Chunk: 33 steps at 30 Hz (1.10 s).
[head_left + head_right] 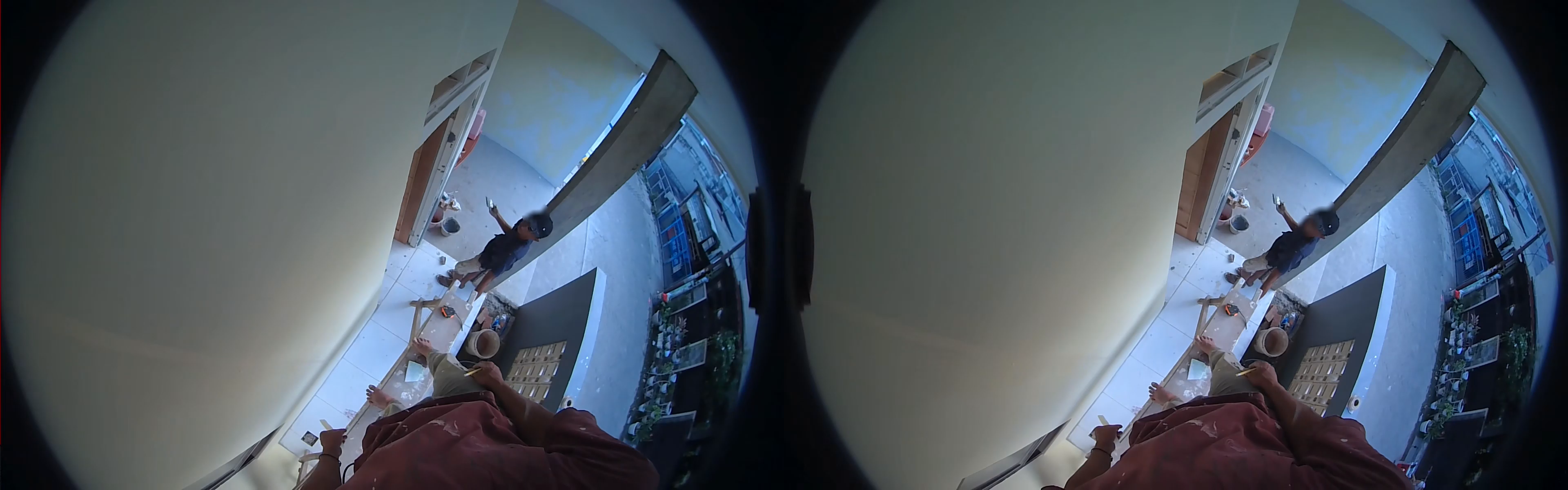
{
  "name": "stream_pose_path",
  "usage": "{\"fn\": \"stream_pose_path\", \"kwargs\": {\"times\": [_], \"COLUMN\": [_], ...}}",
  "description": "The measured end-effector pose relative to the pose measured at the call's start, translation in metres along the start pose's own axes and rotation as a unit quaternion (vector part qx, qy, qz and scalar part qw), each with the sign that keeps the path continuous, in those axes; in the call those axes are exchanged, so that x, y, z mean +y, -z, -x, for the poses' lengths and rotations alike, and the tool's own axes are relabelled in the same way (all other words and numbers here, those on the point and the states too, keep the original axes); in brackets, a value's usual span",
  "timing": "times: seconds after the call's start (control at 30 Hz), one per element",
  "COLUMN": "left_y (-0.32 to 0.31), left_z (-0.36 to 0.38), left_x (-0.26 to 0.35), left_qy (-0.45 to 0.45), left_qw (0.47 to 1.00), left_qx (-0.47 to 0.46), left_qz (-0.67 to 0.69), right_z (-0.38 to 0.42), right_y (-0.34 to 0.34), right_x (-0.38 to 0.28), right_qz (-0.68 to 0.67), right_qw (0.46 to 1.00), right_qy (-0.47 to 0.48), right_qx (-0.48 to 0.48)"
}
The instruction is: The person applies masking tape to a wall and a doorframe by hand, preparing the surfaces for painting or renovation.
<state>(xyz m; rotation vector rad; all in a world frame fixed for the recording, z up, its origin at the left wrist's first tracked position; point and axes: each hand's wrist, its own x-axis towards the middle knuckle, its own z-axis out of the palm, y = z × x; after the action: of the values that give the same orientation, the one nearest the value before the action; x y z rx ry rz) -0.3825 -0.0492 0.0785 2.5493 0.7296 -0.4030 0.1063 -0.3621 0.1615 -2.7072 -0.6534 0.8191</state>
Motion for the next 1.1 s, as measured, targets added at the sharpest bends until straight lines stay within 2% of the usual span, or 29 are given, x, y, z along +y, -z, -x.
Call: {"fn": "stream_pose_path", "kwargs": {"times": [0.03, 0.07, 0.23, 0.27, 0.37, 0.4, 0.43, 0.5, 0.53, 0.57, 0.63, 0.73, 0.83, 0.93, 0.97, 1.0, 1.03, 1.07, 1.1], "left_y": [0.002, 0.002, -0.009, -0.011, -0.028, -0.03, -0.032, 0.003, 0.011, 0.005, -0.014, -0.026, -0.034, -0.006, 0.006, 0.017, 0.022, -0.029, -0.047], "left_z": [-0.001, -0.002, -0.002, -0.001, -0.006, -0.005, -0.001, 0.008, 0.009, 0.008, 0.005, 0.007, 0.006, -0.001, 0.002, 0.005, 0.004, -0.007, -0.009], "left_x": [0.001, 0.003, 0.0, -0.001, -0.011, -0.011, -0.011, 0.006, 0.013, 0.012, 0.007, 0.003, 0.003, 0.018, 0.021, 0.022, 0.02, -0.004, -0.016], "left_qy": [-0.015, 0.007, 0.026, 0.006, 0.136, 0.209, 0.169, 0.083, 0.121, 0.196, 0.33, 0.274, 0.248, 0.346, 0.265, 0.175, 0.077, 0.24, 0.177], "left_qw": [0.999, 1.0, 1.0, 1.0, 0.969, 0.903, 0.942, 0.989, 0.969, 0.919, 0.752, 0.837, 0.869, 0.749, 0.85, 0.926, 0.976, 0.85, 0.905], "left_qx": [-0.004, -0.012, -0.005, 0.025, -0.071, -0.049, -0.048, -0.047, -0.033, -0.034, -0.033, -0.048, -0.039, -0.042, -0.041, -0.039, -0.035, -0.056, -0.026], "left_qz": [-0.028, -0.013, 0.013, -0.006, 0.193, 0.372, 0.287, 0.109, 0.213, 0.342, 0.57, 0.47, 0.427, 0.563, 0.453, 0.331, 0.201, 0.465, 0.386], "right_z": [0.0, 0.005, 0.005, 0.007, 0.007, 0.006, 0.006, 0.01, 0.013, 0.013, 0.011, 0.012, 0.008, 0.016, 0.014, 0.008, 0.007, 0.01, 0.012], "right_y": [0.001, 0.002, 0.004, 0.009, 0.01, 0.009, 0.007, 0.016, 0.019, 0.019, 0.016, 0.015, 0.006, 0.013, 0.008, -0.001, -0.005, 0.001, 0.005], "right_x": [-0.001, -0.006, -0.004, -0.013, -0.015, -0.014, -0.012, -0.021, -0.025, -0.024, -0.019, -0.018, -0.007, -0.016, -0.011, -0.001, 0.006, -0.003, -0.009], "right_qz": [-0.001, 0.013, -0.002, 0.001, -0.015, -0.013, -0.01, -0.016, -0.019, -0.021, -0.024, -0.008, -0.009, -0.027, -0.026, -0.025, -0.022, -0.012, -0.012], "right_qw": [1.0, 0.999, 1.0, 1.0, 1.0, 1.0, 1.0, 1.0, 1.0, 1.0, 1.0, 1.0, 1.0, 1.0, 1.0, 1.0, 0.999, 1.0, 1.0], "right_qy": [0.003, 0.018, 0.003, 0.0, -0.012, -0.009, -0.007, -0.004, -0.002, -0.004, -0.009, -0.011, 0.006, -0.005, 0.006, 0.015, 0.025, 0.003, -0.011], "right_qx": [-0.003, 0.039, 0.013, 0.011, 0.003, 0.001, 0.0, -0.005, -0.007, -0.007, -0.006, -0.002, 0.001, 0.003, 0.006, 0.01, 0.014, 0.003, -0.002]}}
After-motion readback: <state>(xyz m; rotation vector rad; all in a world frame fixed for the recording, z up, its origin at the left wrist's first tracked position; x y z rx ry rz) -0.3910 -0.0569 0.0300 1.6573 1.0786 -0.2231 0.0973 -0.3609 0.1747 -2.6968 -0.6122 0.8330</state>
